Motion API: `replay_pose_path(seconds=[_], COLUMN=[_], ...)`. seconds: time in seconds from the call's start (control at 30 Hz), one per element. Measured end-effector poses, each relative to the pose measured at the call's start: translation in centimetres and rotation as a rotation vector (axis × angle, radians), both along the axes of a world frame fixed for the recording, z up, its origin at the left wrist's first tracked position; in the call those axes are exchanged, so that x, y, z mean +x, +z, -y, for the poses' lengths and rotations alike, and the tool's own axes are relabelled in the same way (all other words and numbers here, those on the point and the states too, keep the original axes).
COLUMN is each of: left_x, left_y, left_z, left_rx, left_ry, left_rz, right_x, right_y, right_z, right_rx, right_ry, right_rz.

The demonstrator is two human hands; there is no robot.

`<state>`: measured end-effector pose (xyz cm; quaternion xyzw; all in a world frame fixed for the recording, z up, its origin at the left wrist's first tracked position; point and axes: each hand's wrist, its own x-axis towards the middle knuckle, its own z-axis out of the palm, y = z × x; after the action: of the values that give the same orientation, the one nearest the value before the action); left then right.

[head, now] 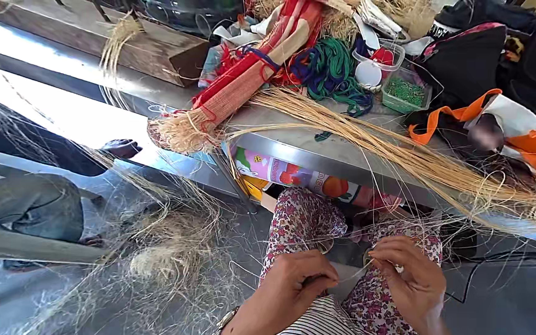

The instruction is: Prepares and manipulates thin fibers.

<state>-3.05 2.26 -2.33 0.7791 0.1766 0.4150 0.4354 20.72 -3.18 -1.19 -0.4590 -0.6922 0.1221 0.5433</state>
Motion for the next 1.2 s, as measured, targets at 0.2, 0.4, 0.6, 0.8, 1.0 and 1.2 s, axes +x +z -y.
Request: replay_pose_path(seconds=[0.2, 0.4, 0.6, 0.8, 1.0, 1.2], left_x=[2.0, 3.3, 3.7, 4.3, 4.9, 5.1], left_y=[-0.3, -1.1, -1.6, -1.9, -1.3, -1.0], left_z=[-0.4, -0.4, -0.3, 0.0, -0.2, -0.4], left_rx=[-0.063, -0.093, -0.12, -0.342, -0.793, -0.969], left_ry=[-0.046, 0.062, 0.085, 0.128, 0.168, 0.163], left_rz=[0.113, 0.16, 0.162, 0.202, 0.284, 0.3], right_x=[-1.7, -2.2, -2.3, -2.3, -1.4, -1.2], right_y=[-0.4, -0.4, -0.1, -0.1, 0.3, 0.1], right_z=[0.5, 0.7, 0.6, 0.4, 0.2, 0.1], right_rx=[-0.572, -0.574, -0.581, -0.601, -0.648, -0.621], right_ry=[0.331, 0.271, 0.191, 0.137, 0.089, 0.086], right_rz=[-0.749, -0.668, -0.568, -0.539, -0.435, -0.431])
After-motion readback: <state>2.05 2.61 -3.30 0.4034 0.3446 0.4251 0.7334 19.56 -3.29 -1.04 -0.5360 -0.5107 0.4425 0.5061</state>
